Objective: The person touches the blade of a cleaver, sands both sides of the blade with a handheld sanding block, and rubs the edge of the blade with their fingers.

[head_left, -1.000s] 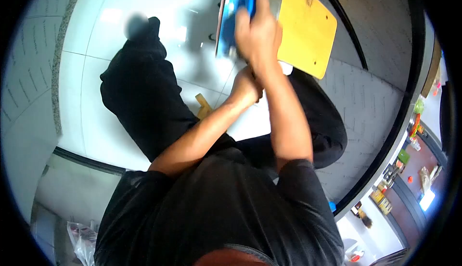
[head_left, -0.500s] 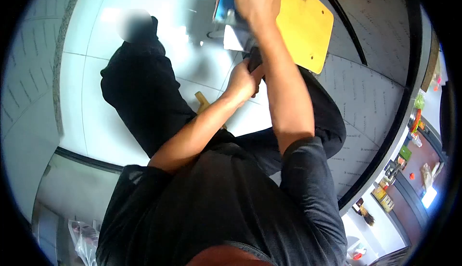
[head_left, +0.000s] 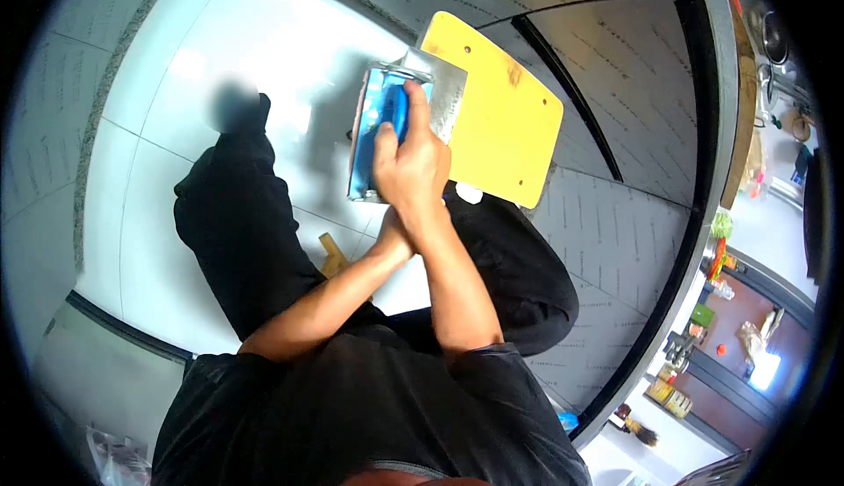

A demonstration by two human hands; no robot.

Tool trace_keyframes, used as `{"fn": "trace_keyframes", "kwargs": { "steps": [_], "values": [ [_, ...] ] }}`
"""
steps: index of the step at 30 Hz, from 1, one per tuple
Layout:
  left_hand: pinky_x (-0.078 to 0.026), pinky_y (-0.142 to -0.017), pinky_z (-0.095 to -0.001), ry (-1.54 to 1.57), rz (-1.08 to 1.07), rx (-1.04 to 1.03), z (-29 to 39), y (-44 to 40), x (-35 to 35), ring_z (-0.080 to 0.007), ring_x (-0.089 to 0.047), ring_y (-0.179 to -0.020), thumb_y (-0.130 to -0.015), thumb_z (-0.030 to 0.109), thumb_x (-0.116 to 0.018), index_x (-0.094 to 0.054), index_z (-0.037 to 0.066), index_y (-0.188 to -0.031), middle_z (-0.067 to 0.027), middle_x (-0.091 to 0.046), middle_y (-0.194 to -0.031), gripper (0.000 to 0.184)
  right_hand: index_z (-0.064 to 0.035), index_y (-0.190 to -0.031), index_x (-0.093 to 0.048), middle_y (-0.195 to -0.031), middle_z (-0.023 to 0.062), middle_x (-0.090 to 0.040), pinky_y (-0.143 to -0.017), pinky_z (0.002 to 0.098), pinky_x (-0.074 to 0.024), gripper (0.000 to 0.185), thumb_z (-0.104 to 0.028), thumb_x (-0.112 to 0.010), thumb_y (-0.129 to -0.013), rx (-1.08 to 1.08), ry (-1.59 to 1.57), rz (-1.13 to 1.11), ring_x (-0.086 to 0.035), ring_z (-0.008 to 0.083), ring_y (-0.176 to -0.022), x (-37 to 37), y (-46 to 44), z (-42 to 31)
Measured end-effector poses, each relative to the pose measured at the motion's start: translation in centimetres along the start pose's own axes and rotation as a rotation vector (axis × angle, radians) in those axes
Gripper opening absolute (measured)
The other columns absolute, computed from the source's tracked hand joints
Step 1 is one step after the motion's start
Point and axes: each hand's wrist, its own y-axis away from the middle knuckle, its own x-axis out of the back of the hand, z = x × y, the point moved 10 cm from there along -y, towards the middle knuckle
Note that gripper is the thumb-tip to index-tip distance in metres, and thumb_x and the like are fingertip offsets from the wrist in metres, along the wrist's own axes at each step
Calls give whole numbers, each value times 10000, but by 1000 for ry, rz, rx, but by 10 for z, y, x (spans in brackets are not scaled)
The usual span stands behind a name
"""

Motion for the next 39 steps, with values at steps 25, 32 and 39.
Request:
{"fn": "trace_keyframes", "kwargs": {
  "steps": [25,32,39],
  "values": [
    [-383,-381,-320,32,-28,85,2,2,-10,-136,-500,-427,-969,296,-647,-569,-16,-1009,-46,-557,-603,324,-120,-1435,-474,-1003,297,-694,-870,499,-547,578,-230,-550,-872,-280,-35,-153,-688,476,-945,-10,-57,33],
    [-385,-390,-292,-44,-62,159,13,11,-10,-112,-458,-446,-999,303,-620,-486,80,-862,5,-492,-639,293,-76,-1414,-496,-1199,284,-650,-985,443,-485,569,-151,-559,-854,-33,-205,111,-635,419,-1119,85,-147,28],
    [-418,-434,-274,74,-146,162,2,6,-17,-92,-493,-513,-1009,354,-605,-475,105,-904,8,-515,-678,300,-320,-1494,-419,-1255,232,-653,-990,454,-498,617,-264,-612,-910,31,121,-291,-653,389,-1132,100,-116,118]
  ]
}}
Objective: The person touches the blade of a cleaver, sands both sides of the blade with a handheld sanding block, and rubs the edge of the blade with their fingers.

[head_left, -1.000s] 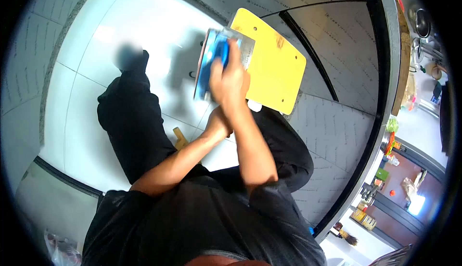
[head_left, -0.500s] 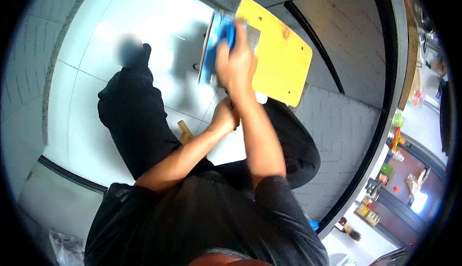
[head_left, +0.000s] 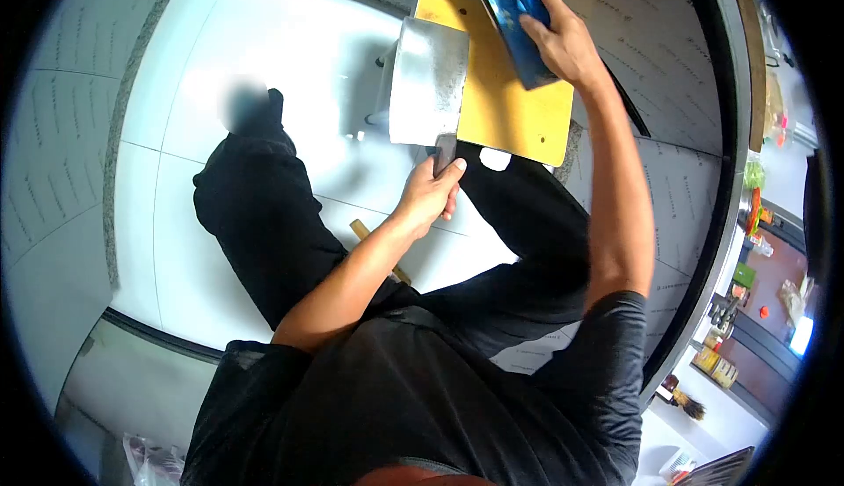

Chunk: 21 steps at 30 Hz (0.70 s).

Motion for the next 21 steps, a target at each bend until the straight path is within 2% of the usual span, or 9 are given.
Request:
{"fn": "trace_keyframes", "kwargs": {
  "steps": [4,6,7,8,10,11,14,19,21],
  "values": [
    [-419,-440,-283,58,-6,14,-3,3,-4,-103,-492,-506,-1015,350,-594,-480,98,-914,6,-516,-673,294,-301,-1503,-391,-1274,241,-636,-979,479,-491,658,-161,-608,-899,70,78,-123,-642,387,-1149,-1,25,22],
    [-432,-457,-286,44,-26,28,-3,3,-5,-107,-492,-507,-1026,339,-576,-485,93,-924,3,-514,-672,281,-253,-1498,-396,-1212,261,-650,-953,471,-502,638,-161,-614,-905,-129,69,-82,-662,382,-1090,7,36,38],
    [-438,-475,-286,19,-29,39,-3,6,-4,-111,-499,-520,-1039,334,-552,-490,88,-942,-6,-514,-686,272,-152,-1453,-461,-1126,254,-671,-890,423,-529,575,-183,-639,-908,-69,45,32,-686,335,-999,12,37,32],
    [-438,-475,-286,34,-26,46,-3,7,-4,-111,-499,-520,-1039,334,-552,-490,88,-942,-6,-514,-686,272,-152,-1453,-461,-1126,254,-671,-890,423,-529,575,-183,-639,-908,-66,48,16,-686,335,-999,7,37,30],
    [-438,-482,-280,77,-37,54,-5,7,-4,-111,-506,-535,-1045,343,-538,-495,83,-966,-13,-516,-704,275,-77,-1382,-534,-1076,218,-691,-841,393,-546,515,-220,-666,-905,-209,-26,54,-695,287,-943,5,39,38],
    [-447,-488,-280,80,-70,47,-6,6,-5,-112,-511,-543,-1049,362,-525,-498,76,-994,-19,-520,-715,292,-38,-1322,-581,-1051,203,-703,-819,373,-551,482,-243,-685,-898,-185,-41,88,-700,254,-930,5,38,35],
    [-458,-495,-275,130,-94,51,-10,4,-6,-112,-514,-538,-1057,383,-500,-493,65,-1002,-18,-518,-704,323,-44,-1326,-574,-1049,209,-701,-829,385,-552,483,-243,-679,-900,-107,-58,107,-703,256,-924,0,39,33],
    [-478,-511,-279,177,-139,-36,-4,3,-7,-144,-542,-541,-1068,534,-331,-505,14,-1065,-65,-549,-705,549,-8,-1291,-576,-1052,225,-698,-851,402,-550,459,-252,-667,-913,-149,-60,-65,-711,287,-947,-25,50,26],
    [-465,-498,-269,242,-127,-27,-3,3,-8,-133,-525,-525,-1065,524,-362,-508,9,-1052,-52,-532,-676,535,-9,-1270,-584,-1035,217,-706,-842,403,-555,479,-317,-697,-920,-96,-54,-94,-717,300,-943,-33,51,18]
  ]
}}
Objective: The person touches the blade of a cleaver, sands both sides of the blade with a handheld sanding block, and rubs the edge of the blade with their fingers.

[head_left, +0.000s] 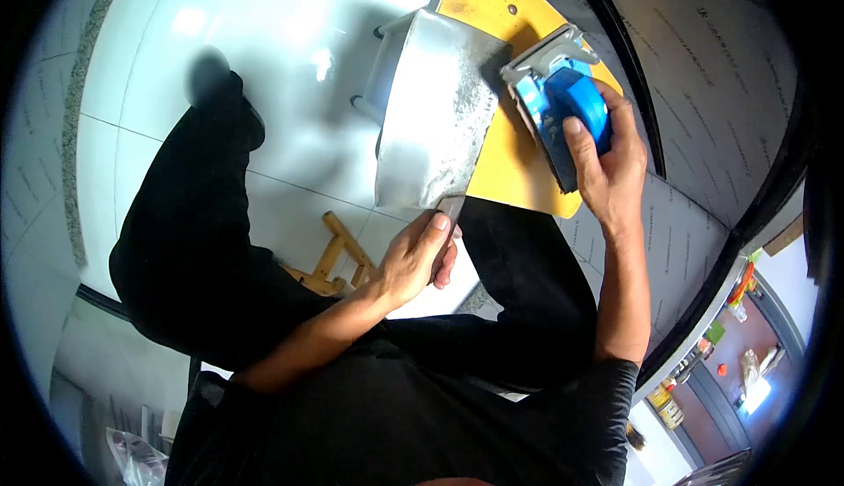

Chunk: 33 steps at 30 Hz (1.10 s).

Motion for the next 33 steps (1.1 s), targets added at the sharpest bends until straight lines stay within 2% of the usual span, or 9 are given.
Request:
{"fn": "trace_keyframes", "kwargs": {
  "steps": [7,11,13,18,23,27,28,29,33],
  "values": [
    [-433,-465,-236,63,-6,-15,-5,-1,1,-95,-504,-508,-1068,511,-370,-515,0,-1055,-33,-526,-653,531,-33,-1258,-595,-1014,198,-719,-799,386,-567,469,-317,-727,-909,101,-50,-97,-734,296,-885,-22,3,-29],
    [-436,-472,-229,83,-9,-13,-7,-1,2,-90,-510,-517,-1069,507,-370,-524,4,-1064,-28,-534,-666,526,-27,-1235,-601,-1023,193,-711,-780,395,-569,449,-276,-741,-889,227,-65,-137,-725,343,-879,-38,6,-50],
    [-440,-481,-227,81,-11,-17,-6,-1,1,-89,-515,-525,-1067,512,-375,-528,9,-1068,-26,-540,-675,525,-25,-1224,-603,-1017,198,-704,-764,406,-568,436,-264,-742,-886,215,-85,-168,-718,349,-866,-45,7,-54],
    [-457,-512,-226,65,12,8,-8,-1,4,-84,-534,-556,-1060,526,-388,-542,23,-1077,-22,-556,-699,526,-25,-1197,-598,-961,208,-696,-711,436,-564,426,-307,-713,-900,350,-24,-132,-702,382,-798,-55,9,-74],
    [-471,-536,-233,-9,31,13,-8,-3,8,-85,-547,-582,-1052,542,-401,-555,19,-1085,-21,-561,-711,546,-26,-1183,-591,-954,236,-692,-689,461,-563,389,-304,-664,-920,274,63,-183,-697,406,-787,-64,7,-74],
    [-498,-613,-263,-145,39,-59,4,-4,13,-101,-581,-673,-1041,549,-432,-580,3,-1077,-34,-593,-754,567,-37,-1209,-585,-952,234,-686,-692,474,-562,409,-309,-664,-914,348,117,-109,-693,412,-785,-61,6,-84],
    [-532,-672,-278,-152,28,-46,4,-5,15,-121,-615,-731,-1029,544,-468,-590,1,-1069,-54,-613,-817,558,-40,-1215,-584,-947,233,-680,-695,481,-560,407,-306,-656,-916,321,143,-93,-690,415,-784,-62,4,-85],
    [-532,-672,-278,-149,24,-59,5,-6,14,-121,-615,-731,-1029,544,-468,-590,1,-1069,-54,-613,-817,558,-42,-1221,-584,-942,231,-675,-697,488,-558,406,-304,-649,-919,295,169,-77,-687,418,-783,-61,2,-85],
    [-600,-741,-315,62,-2,-25,-7,-13,16,-175,-672,-802,-1004,543,-522,-560,3,-1101,-99,-619,-919,551,-8,-1133,-589,-927,248,-658,-706,521,-547,366,-288,-614,-899,277,215,-57,-672,437,-763,-60,-3,-95]
  ]
}}
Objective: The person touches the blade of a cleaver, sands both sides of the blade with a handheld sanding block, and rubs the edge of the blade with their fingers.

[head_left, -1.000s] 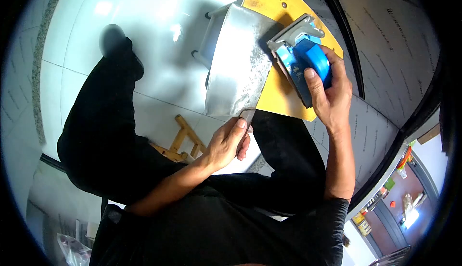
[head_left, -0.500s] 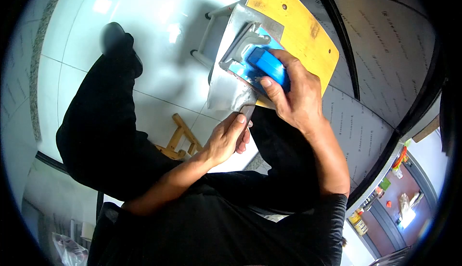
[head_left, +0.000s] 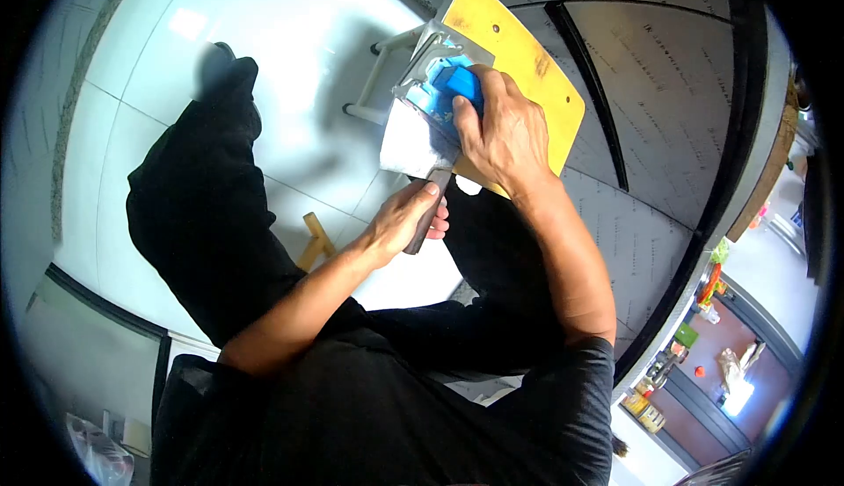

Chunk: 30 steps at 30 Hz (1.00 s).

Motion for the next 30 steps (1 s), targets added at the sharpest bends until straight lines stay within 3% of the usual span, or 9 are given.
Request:
{"fn": "trace_keyframes", "kwargs": {
  "steps": [2,3,10,17,20,24,26,28,30],
  "values": [
    [-606,-766,-343,49,-31,35,0,1,-6,-198,-672,-833,-1051,477,-444,-512,-1,-1214,-99,-616,-900,510,8,-1066,-587,-923,266,-649,-715,534,-543,341,-278,-603,-881,-17,18,-24,-670,441,-767,-3,-4,-1],
    [-595,-673,-324,71,-46,38,4,2,-11,-185,-660,-747,-1064,454,-422,-468,2,-1257,-100,-600,-868,494,8,-1037,-587,-898,265,-653,-702,526,-544,355,-313,-618,-886,-27,40,-28,-671,439,-754,-7,-4,2],
    [-555,-610,-325,-99,-79,-81,14,-6,-14,-178,-622,-629,-1072,415,-411,-468,-23,-1235,-104,-608,-842,471,-19,-888,-584,-686,202,-661,-585,454,-542,495,-502,-694,-870,-6,98,127,-666,391,-616,-6,-10,-2],
    [-535,-551,-296,-102,-45,-54,29,-8,-13,-149,-601,-591,-1071,364,-426,-596,0,-917,-69,-594,-701,430,-31,-828,-606,-662,177,-659,-570,444,-541,451,-468,-715,-847,-24,181,141,-669,364,-598,-2,-12,-7],
    [-490,-509,-279,-79,-34,-59,30,-10,-9,-113,-542,-548,-1073,365,-433,-573,29,-820,-38,-554,-651,443,-21,-912,-658,-741,220,-685,-664,457,-551,456,-471,-704,-852,-77,178,158,-698,386,-692,-4,-15,-4],
    [-429,-460,-268,-236,-34,-60,35,-8,-14,-105,-489,-498,-1076,339,-434,-527,54,-779,-21,-525,-632,422,-21,-880,-646,-732,210,-678,-633,444,-552,474,-488,-711,-841,-157,178,122,-682,391,-659,-5,-21,-1],
    [-424,-447,-270,-257,4,-86,38,-8,-15,-107,-485,-488,-1073,322,-448,-520,46,-788,-23,-518,-630,403,-39,-775,-596,-670,183,-657,-558,450,-541,459,-477,-726,-825,-101,178,192,-662,372,-588,-2,-16,-8],
    [-457,-451,-293,-294,30,-75,37,-7,-13,-122,-539,-535,-1060,301,-473,-511,21,-1133,-35,-546,-710,292,-52,-774,-597,-655,167,-650,-546,442,-538,473,-498,-751,-816,-25,158,147,-661,361,-581,-7,-6,-17],
    [-460,-451,-301,-276,47,-61,37,-7,-12,-133,-542,-530,-1050,305,-493,-483,45,-1223,-36,-542,-704,312,-35,-881,-656,-668,180,-657,-575,414,-549,491,-507,-773,-809,-4,147,116,-682,350,-605,-7,-6,-22]
  ]
}}
